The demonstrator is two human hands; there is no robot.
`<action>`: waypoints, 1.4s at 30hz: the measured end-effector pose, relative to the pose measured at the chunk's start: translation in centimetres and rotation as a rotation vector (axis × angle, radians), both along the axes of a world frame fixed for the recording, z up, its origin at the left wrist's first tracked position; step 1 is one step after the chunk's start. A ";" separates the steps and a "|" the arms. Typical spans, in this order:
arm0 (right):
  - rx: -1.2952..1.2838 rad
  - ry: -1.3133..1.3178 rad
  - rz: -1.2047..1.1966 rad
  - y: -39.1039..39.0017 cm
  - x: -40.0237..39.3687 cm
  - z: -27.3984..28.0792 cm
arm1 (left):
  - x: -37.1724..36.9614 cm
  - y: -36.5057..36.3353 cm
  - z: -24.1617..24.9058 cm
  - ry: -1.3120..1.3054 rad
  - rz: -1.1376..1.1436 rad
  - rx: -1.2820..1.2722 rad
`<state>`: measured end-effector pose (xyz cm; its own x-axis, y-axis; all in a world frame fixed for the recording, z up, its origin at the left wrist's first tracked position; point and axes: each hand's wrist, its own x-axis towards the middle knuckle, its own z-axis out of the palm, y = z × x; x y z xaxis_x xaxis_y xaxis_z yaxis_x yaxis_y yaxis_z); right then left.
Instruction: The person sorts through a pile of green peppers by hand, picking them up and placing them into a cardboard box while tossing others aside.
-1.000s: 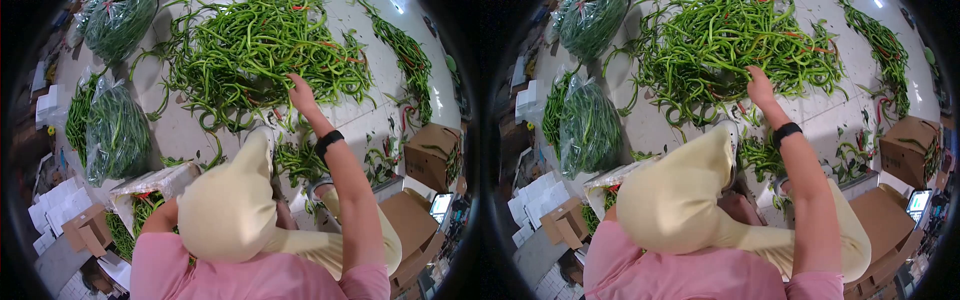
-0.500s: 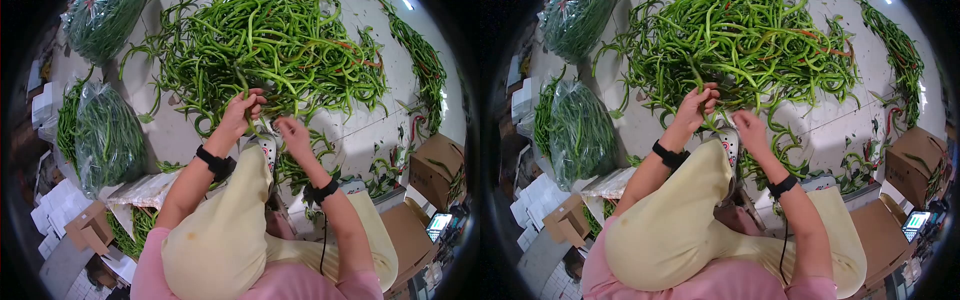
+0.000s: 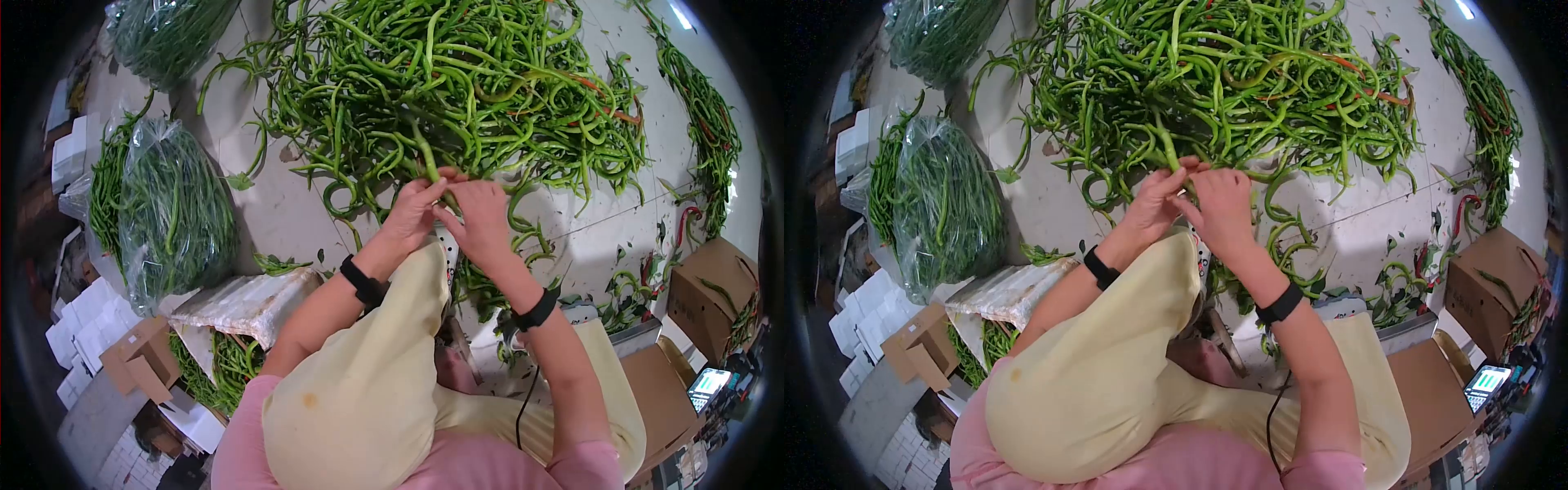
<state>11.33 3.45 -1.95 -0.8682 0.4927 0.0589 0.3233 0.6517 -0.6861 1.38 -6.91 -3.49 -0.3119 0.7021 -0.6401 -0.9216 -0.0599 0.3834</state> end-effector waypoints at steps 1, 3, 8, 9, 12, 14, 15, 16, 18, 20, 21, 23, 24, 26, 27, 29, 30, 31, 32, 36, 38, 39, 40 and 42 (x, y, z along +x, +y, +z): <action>-0.079 0.142 0.009 -0.2 -0.1 -0.4 | -0.3 -0.8 -0.8 0.002 0.028 0.025; -0.241 0.147 -0.298 1.1 -1.4 -1.2 | -0.8 -1.6 -0.6 -0.014 0.142 0.089; -0.027 -0.023 -0.330 3.8 -4.9 -6.3 | -2.7 -3.4 -1.8 -0.228 0.314 0.288; -0.096 -0.091 -0.318 3.6 -5.1 -6.1 | -2.8 -3.1 -1.5 -0.181 0.326 0.198; -0.299 0.016 -0.182 2.0 -3.8 -3.9 | -3.5 -1.4 -0.9 0.011 0.224 -0.030; -0.381 -0.077 -0.019 -0.7 -0.7 -1.1 | -3.5 -1.0 -0.5 0.082 0.132 -0.078; -0.397 -0.141 0.072 -1.5 0.3 -0.6 | -3.6 -1.1 0.0 0.182 -0.010 -0.125; -0.501 -0.090 0.041 -1.1 0.7 -0.6 | -3.6 -1.5 -0.5 0.208 -0.016 -0.120; -0.700 0.022 -0.021 0.5 1.8 -1.0 | -3.5 -2.6 -1.8 0.266 -0.026 -0.104; -0.748 -0.005 -0.342 3.6 1.1 -3.6 | -3.2 -2.8 -0.8 0.221 0.049 -0.006; -0.711 -0.004 -0.497 4.9 0.5 -5.5 | -3.0 -2.7 0.2 0.206 0.087 0.038; -0.408 -0.123 -0.431 6.5 -1.5 -8.0 | -2.8 -2.4 1.7 0.238 0.087 0.110; -0.258 -0.185 -0.398 6.9 -2.2 -9.0 | -2.7 -2.4 2.1 0.259 0.064 0.138; 0.041 -0.201 -0.370 6.2 -3.5 -11.0 | -2.4 -2.3 2.7 0.295 0.018 0.187; -0.079 -0.223 -0.396 5.9 -3.7 -10.8 | -2.4 -2.2 2.7 0.327 0.012 0.189; -0.305 -0.119 -0.446 5.5 -3.0 -10.3 | -2.4 -1.8 2.9 0.337 0.025 0.058; -0.421 -0.069 -0.469 5.0 -2.4 -9.4 | -2.4 -1.7 3.1 0.340 0.031 -0.011; -0.532 -0.092 -0.479 4.3 -1.4 -8.2 | -2.3 -1.9 2.9 0.355 -0.009 -0.074; -0.458 -0.080 -0.430 3.5 0.0 -7.7 | -2.3 -2.0 2.7 0.372 -0.048 -0.134; -0.259 -0.042 -0.238 -0.3 4.2 -3.0 | -1.9 -1.5 2.4 0.404 -0.228 -0.252; -0.180 0.029 -0.076 -2.1 4.4 -1.5 | -1.2 -0.8 2.4 0.365 -0.281 -0.223; -0.207 0.055 -0.026 -2.4 4.1 -1.4 | -0.9 -0.7 2.8 0.344 -0.299 -0.214; -0.237 0.082 0.026 -2.8 3.7 -1.6 | -0.8 -0.6 3.1 0.323 -0.318 -0.208; -0.531 0.105 -0.118 -2.1 2.7 -1.8 | -1.2 -1.2 2.3 0.335 -0.212 -0.140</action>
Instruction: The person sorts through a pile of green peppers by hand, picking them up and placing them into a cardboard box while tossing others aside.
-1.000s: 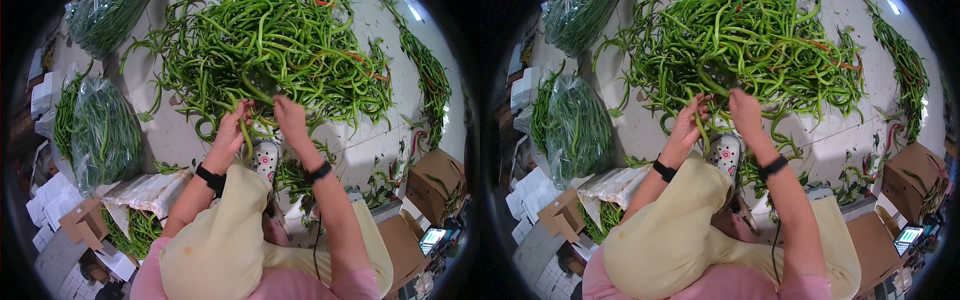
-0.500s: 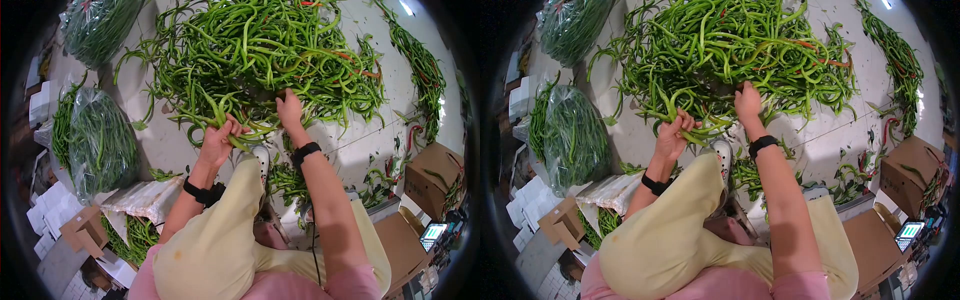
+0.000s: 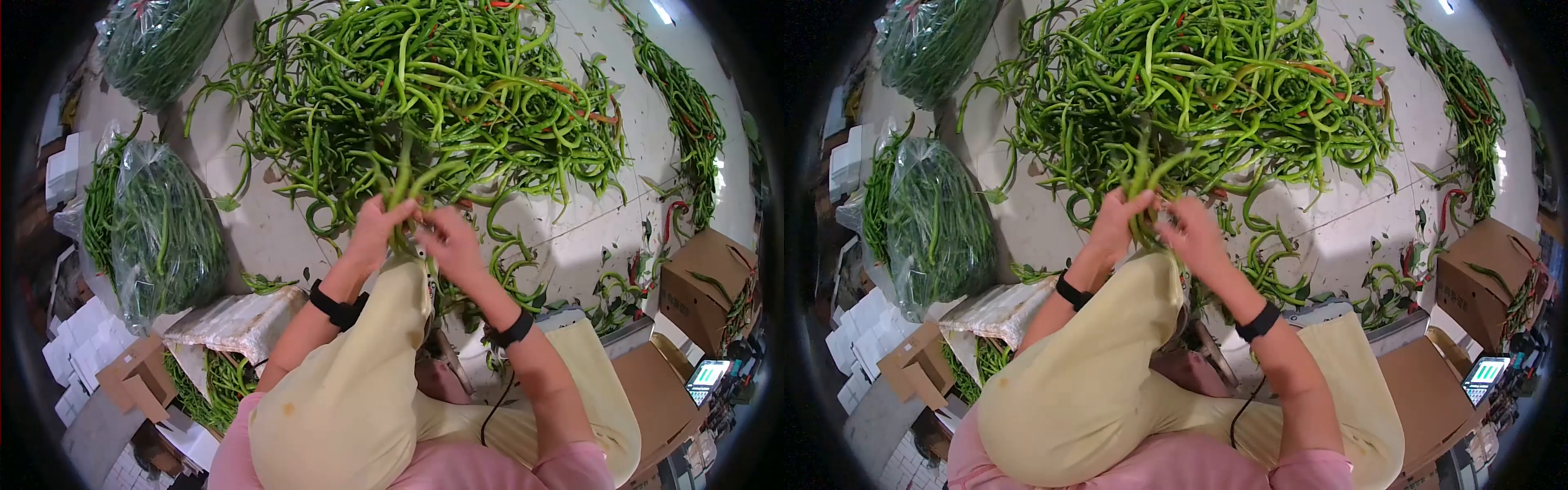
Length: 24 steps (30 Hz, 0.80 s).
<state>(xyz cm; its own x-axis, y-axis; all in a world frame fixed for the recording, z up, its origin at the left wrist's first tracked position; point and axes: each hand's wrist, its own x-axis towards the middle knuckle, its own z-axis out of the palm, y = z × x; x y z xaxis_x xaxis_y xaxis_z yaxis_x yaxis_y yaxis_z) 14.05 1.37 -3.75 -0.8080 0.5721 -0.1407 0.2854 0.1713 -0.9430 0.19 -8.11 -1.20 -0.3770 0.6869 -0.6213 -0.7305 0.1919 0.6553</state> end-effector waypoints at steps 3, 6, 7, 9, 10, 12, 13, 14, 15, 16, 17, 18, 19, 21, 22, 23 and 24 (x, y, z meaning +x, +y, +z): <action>-0.677 -0.046 -0.518 4.8 -4.2 -1.8 | -1.0 0.0 -0.3 -0.081 0.212 0.217; -1.066 0.073 -0.737 8.2 -8.5 -4.6 | -1.5 0.0 0.6 -0.206 0.279 0.270; -1.199 0.112 -0.755 8.6 -9.0 -5.4 | -1.6 -0.1 0.5 -0.243 0.292 0.323; -1.101 0.107 -0.738 8.9 -8.4 -5.8 | -1.6 -0.1 0.4 -0.223 0.316 0.331; -1.054 0.102 -0.730 8.9 -8.2 -5.7 | -1.6 -0.3 0.3 -0.215 0.330 0.332; -1.013 0.110 -0.639 7.1 -5.7 -4.4 | -1.4 -0.7 -0.6 -0.122 0.267 0.140; -0.997 0.065 -0.602 5.9 -4.3 -3.5 | -1.1 -1.0 -1.0 -0.077 0.234 0.043; -0.938 0.059 -0.532 4.3 -2.9 -2.6 | -0.6 -1.2 -1.1 -0.136 0.215 0.020; -0.877 0.056 -0.462 2.6 -1.8 -1.6 | 0.1 -1.1 -1.2 -0.193 0.195 -0.001; -0.767 -0.072 -0.379 0.7 -0.9 -0.2 | 0.7 -0.8 -1.2 -0.246 0.173 -0.017; -0.655 -0.198 -0.298 -0.5 -0.4 0.8 | 1.2 0.6 0.8 -0.261 0.190 -0.018; -0.627 -0.084 -0.205 -0.6 -0.2 1.0 | 1.1 0.0 0.0 -0.263 0.221 0.021; -0.594 0.031 -0.107 -0.3 0.0 1.1 | 0.8 -0.8 -1.3 -0.262 0.254 0.063; -0.403 0.190 -0.083 2.0 -0.3 1.7 | 0.0 -1.3 -2.1 -0.249 0.315 0.257; -0.376 0.052 -0.263 4.2 -0.4 1.2 | -0.5 -1.5 -1.6 -0.232 0.335 0.244; -0.343 -0.085 -0.442 6.7 -0.6 0.4 | -1.1 -1.7 -1.1 -0.215 0.353 0.232; -0.157 -0.045 -0.539 9.0 -1.0 -2.0 | -1.6 -1.8 -0.9 -0.195 0.369 0.225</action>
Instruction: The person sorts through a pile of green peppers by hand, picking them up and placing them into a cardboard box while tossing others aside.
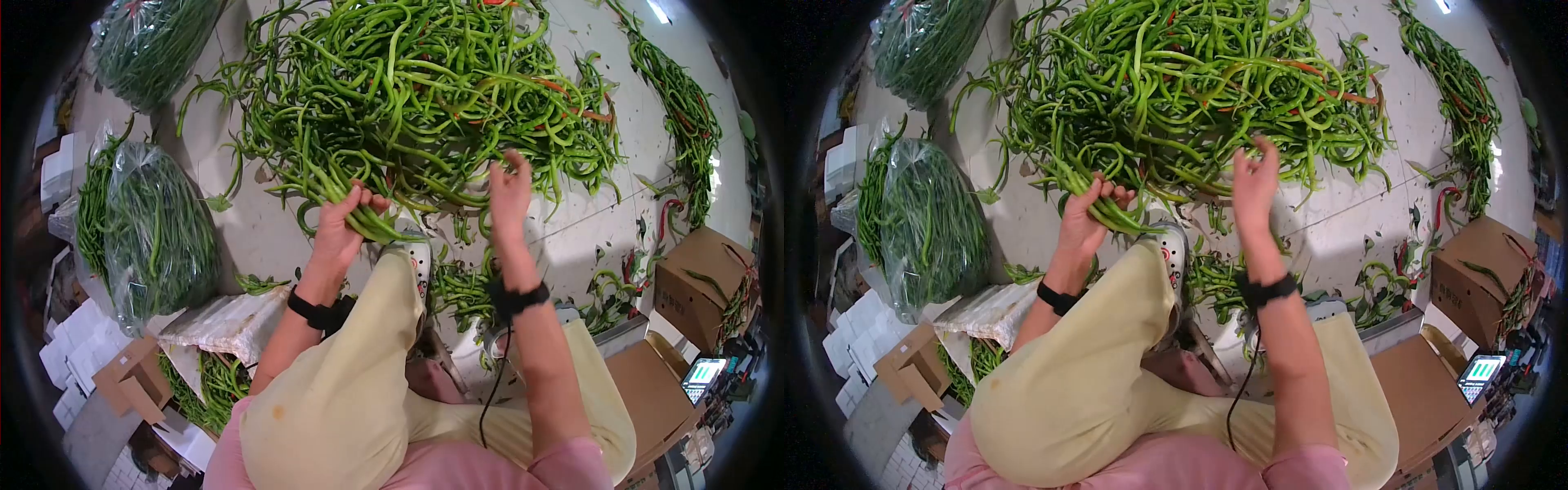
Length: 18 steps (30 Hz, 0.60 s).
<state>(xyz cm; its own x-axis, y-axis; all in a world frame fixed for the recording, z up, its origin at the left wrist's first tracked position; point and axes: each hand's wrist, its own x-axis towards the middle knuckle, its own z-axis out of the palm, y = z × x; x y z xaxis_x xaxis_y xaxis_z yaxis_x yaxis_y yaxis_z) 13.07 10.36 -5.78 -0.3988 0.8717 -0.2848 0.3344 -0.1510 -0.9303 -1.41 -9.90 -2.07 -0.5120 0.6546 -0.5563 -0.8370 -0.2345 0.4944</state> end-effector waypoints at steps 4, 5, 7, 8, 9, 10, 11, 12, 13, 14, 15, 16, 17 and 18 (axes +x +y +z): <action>0.369 -0.639 0.217 4.7 -3.5 -3.7 | 0.3 1.0 0.8 -0.019 -0.043 0.002; 0.473 -0.762 0.333 4.5 -3.6 -4.0 | 0.5 1.2 0.7 -0.037 -0.056 0.011; 0.690 -0.999 0.570 3.8 -4.0 -3.8 | 0.9 1.6 0.6 -0.073 -0.078 0.036; 0.794 -0.934 0.596 3.6 -3.2 -4.2 | 1.1 1.6 0.4 -0.081 -0.077 0.026; 0.897 -0.867 0.620 3.1 -1.6 -4.9 | 1.3 1.5 0.2 -0.089 -0.076 0.017; 0.997 -0.797 0.642 2.3 -0.7 -4.1 | 1.4 1.5 0.0 -0.097 -0.076 0.007; 0.830 -0.805 0.591 1.6 0.2 -3.2 | 1.5 1.6 0.0 -0.117 -0.062 0.007; 0.808 -0.757 0.551 0.8 1.1 -1.9 | 1.8 1.6 0.2 -0.138 -0.047 0.001; 0.781 -0.714 0.510 0.0 2.3 -0.8 | 2.2 1.5 0.4 -0.163 -0.035 -0.006; 0.761 -0.669 0.464 -0.6 3.2 0.2 | 2.5 1.3 0.3 -0.180 -0.047 -0.014; 0.475 -0.504 0.369 -1.4 3.8 0.9 | 2.5 1.4 0.2 -0.193 -0.061 -0.017; 0.189 -0.337 0.271 -2.6 4.3 1.7 | 2.8 1.3 0.2 -0.209 -0.077 -0.022; -0.094 -0.172 0.169 -4.0 5.0 2.6 | 3.2 1.5 0.5 -0.212 -0.101 -0.030; -0.278 -0.068 0.082 -5.2 5.4 3.3 | 3.5 1.6 0.5 -0.226 -0.132 -0.045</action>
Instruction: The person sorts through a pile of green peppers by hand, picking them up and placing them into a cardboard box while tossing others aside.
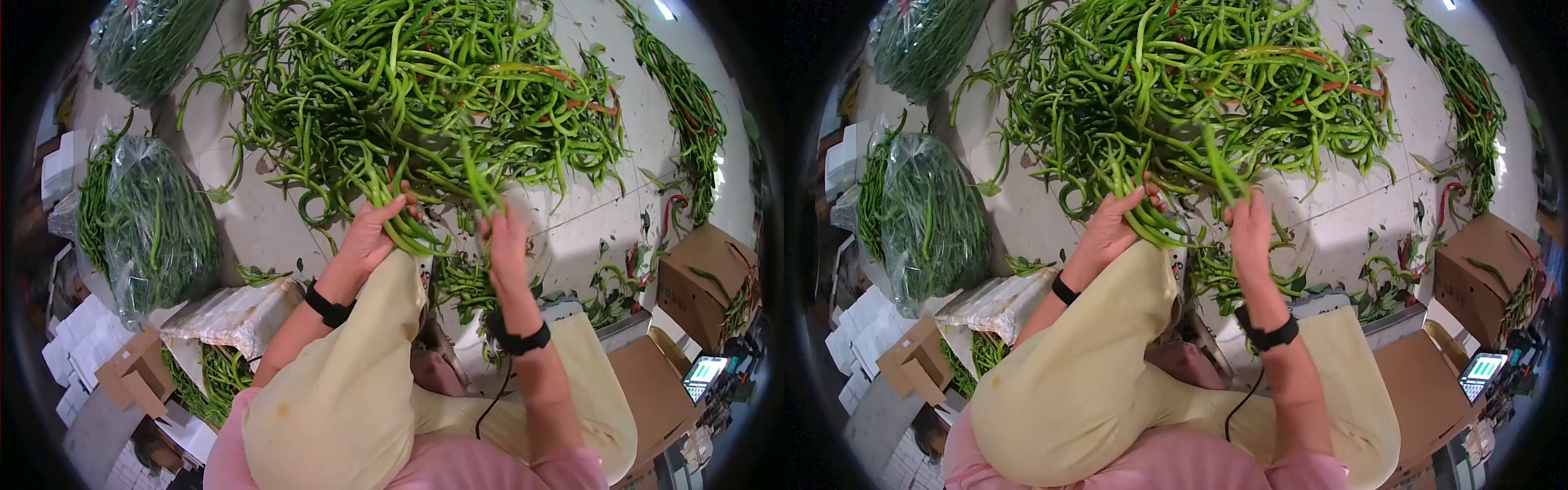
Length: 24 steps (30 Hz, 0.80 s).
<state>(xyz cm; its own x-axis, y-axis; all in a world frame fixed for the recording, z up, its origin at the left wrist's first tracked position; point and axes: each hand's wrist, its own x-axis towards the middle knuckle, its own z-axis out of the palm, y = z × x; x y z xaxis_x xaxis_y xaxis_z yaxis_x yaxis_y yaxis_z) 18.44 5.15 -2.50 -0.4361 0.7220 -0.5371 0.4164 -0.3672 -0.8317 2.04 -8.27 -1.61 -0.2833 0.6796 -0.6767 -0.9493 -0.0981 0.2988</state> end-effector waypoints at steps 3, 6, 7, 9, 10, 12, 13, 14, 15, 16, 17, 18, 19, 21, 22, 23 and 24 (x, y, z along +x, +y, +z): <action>-0.381 0.129 -0.141 -3.8 -0.2 2.2 | 0.6 0.7 0.5 -0.014 -0.101 -0.041; -0.313 0.144 0.114 -6.7 -1.3 3.3 | 1.4 1.4 1.4 0.141 -0.177 -0.041; -0.267 0.175 0.205 -7.0 -1.4 3.4 | 1.5 1.3 0.6 0.193 -0.177 -0.025; -0.166 0.184 0.317 -4.9 -1.3 2.5 | 0.8 1.4 0.9 0.154 -0.139 0.016; -0.060 0.119 0.321 -3.4 -1.5 1.7 | 0.4 1.4 1.1 0.135 -0.116 0.030; 0.206 -0.100 0.268 -0.2 -1.9 -0.1 | -0.4 1.1 -0.1 0.191 -0.041 0.007; 0.359 -0.183 0.280 1.3 -2.0 -1.0 | -0.6 1.2 -0.1 0.162 0.005 0.002; 0.518 -0.263 0.288 2.7 -2.5 -1.9 | -1.0 1.4 -0.2 0.136 0.049 0.003; 0.659 -0.327 0.354 3.6 -3.3 -3.1 | -1.2 1.4 -0.7 0.095 0.092 0.018; 0.797 -0.393 0.420 4.2 -4.0 -4.5 | -1.3 1.5 -0.7 0.079 0.101 0.034; 0.933 -0.458 0.488 4.5 -4.4 -5.8 | -1.3 1.6 -0.7 0.061 0.111 0.047; 0.923 -0.482 0.515 5.1 -4.7 -6.9 | -1.4 1.6 -0.7 0.046 0.122 0.062; 0.911 -0.506 0.541 5.6 -4.8 -7.6 | -1.5 1.5 -0.8 0.042 0.116 0.068; 0.810 -0.519 0.516 5.7 -4.7 -7.2 | -1.7 1.3 -1.1 0.031 0.095 0.083; 0.731 -0.414 0.474 5.5 -4.3 -5.3 | -1.8 1.2 -1.3 0.023 0.057 0.112; 0.651 -0.311 0.435 4.9 -3.6 -2.9 | -1.8 1.0 -1.7 0.012 0.023 0.141; 0.570 -0.211 0.395 3.9 -2.7 -1.0 | -1.7 0.8 -1.9 0.002 -0.011 0.171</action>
<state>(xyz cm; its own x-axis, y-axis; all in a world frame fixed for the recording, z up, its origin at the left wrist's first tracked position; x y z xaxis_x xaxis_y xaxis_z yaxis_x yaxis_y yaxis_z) 15.71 9.10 -3.48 -0.6512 0.7245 -0.2258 0.6010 0.3107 -0.7364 0.36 -7.45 -3.53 -0.2759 0.7878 -0.5507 -0.9501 -0.1369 0.2802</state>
